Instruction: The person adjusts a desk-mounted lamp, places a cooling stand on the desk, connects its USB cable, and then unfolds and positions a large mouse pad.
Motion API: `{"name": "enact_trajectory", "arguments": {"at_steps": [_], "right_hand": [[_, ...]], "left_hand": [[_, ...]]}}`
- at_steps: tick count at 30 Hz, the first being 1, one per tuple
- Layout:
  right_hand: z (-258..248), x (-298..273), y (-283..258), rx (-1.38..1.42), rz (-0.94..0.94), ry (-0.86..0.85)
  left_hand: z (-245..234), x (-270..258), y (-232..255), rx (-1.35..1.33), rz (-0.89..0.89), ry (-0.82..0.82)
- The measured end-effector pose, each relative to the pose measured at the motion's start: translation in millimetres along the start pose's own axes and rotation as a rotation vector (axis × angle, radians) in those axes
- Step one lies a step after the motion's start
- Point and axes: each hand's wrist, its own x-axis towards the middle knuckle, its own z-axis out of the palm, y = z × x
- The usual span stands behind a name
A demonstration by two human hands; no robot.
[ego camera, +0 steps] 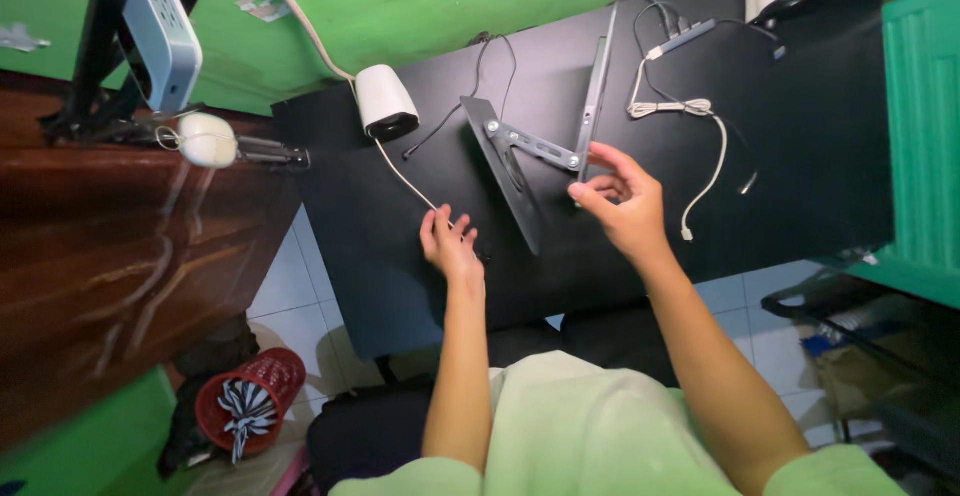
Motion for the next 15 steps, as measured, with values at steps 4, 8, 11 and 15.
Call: {"name": "enact_trajectory", "arguments": {"at_steps": [4,8,11,15], "right_hand": [[-0.3,2.7,1.1,0.073,0.022,-0.038],[-16.2,-3.6,12.8,0.027,0.029,-0.061],[-47.9,-7.9,29.0,-0.057,0.067,-0.062],[-119.5,-2.8,60.6,-0.225,0.162,0.059]], "left_hand": [[-33.3,-37.9,-2.8,0.29,0.249,-0.142],[-40.0,-74.1,2.8,0.387,0.371,-0.251],[-18.8,-105.9,14.6,0.417,0.473,-0.322],[24.7,-156.1,34.9,0.466,0.691,-0.377]]}}
